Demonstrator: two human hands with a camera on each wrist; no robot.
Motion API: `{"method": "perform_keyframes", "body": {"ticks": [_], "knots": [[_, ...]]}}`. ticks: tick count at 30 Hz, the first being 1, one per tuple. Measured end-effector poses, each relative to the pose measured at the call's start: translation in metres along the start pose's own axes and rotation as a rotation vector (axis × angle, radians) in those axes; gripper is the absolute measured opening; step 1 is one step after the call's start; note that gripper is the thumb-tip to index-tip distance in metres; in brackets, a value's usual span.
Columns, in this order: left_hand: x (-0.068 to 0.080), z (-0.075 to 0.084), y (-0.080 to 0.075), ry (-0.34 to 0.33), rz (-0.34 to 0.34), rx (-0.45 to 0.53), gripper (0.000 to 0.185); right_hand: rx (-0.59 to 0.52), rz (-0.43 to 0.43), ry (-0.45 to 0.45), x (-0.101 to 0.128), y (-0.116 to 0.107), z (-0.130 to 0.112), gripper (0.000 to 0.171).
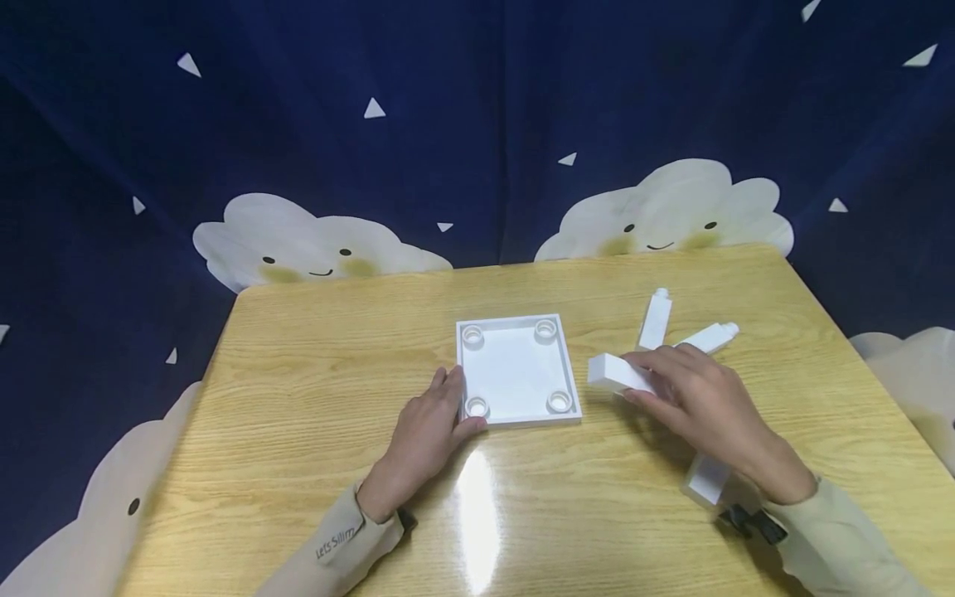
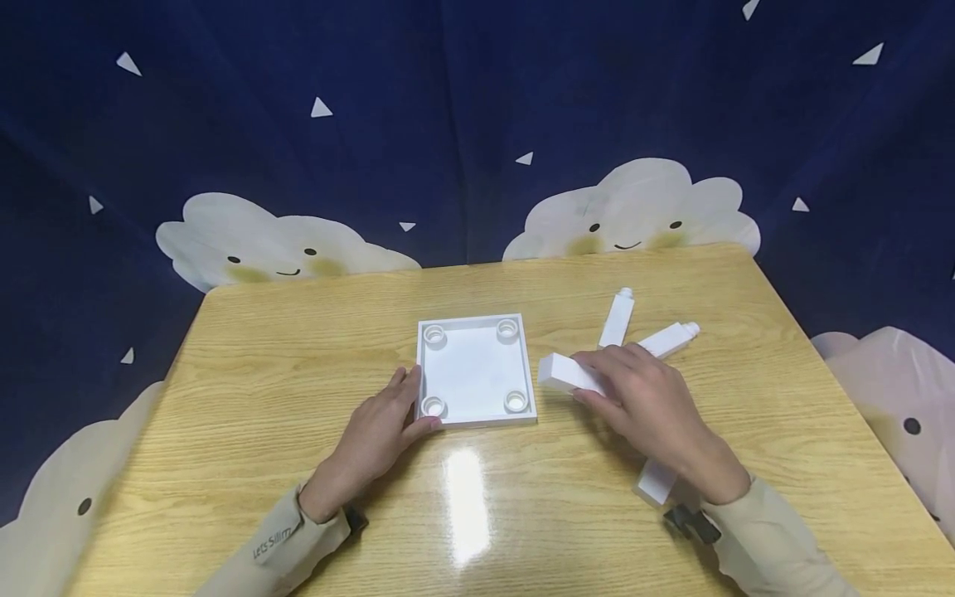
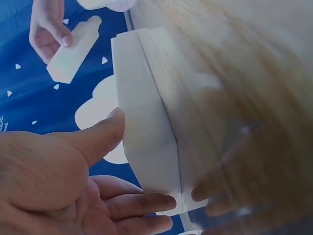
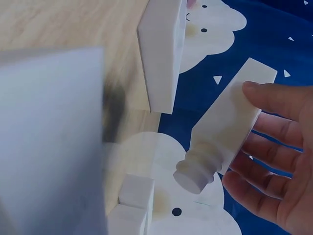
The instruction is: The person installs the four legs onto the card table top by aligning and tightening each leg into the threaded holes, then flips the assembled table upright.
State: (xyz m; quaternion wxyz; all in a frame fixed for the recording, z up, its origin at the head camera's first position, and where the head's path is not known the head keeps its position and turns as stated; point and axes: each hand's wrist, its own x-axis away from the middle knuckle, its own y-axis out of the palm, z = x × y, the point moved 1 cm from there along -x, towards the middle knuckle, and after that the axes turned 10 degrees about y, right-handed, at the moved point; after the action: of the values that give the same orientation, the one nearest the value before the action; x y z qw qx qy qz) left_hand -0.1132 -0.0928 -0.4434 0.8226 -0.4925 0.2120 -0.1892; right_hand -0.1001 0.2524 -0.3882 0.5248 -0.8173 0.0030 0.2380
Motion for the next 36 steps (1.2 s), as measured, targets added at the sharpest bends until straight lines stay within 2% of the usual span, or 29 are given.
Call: {"method": "perform_keyframes", "body": {"ticks": [13, 22, 36], "knots": [[0.002, -0.002, 0.002, 0.000, 0.008, 0.007, 0.088, -0.033, 0.006, -0.021, -0.013, 0.000, -0.010, 0.040], [0.002, -0.002, 0.000, 0.007, 0.010, 0.003, 0.087, -0.077, -0.002, 0.025, -0.024, 0.003, -0.014, 0.039], [0.000, -0.002, 0.001, 0.023, 0.008, -0.028, 0.085, -0.156, -0.010, 0.045, -0.039, 0.009, -0.022, 0.037]]}}
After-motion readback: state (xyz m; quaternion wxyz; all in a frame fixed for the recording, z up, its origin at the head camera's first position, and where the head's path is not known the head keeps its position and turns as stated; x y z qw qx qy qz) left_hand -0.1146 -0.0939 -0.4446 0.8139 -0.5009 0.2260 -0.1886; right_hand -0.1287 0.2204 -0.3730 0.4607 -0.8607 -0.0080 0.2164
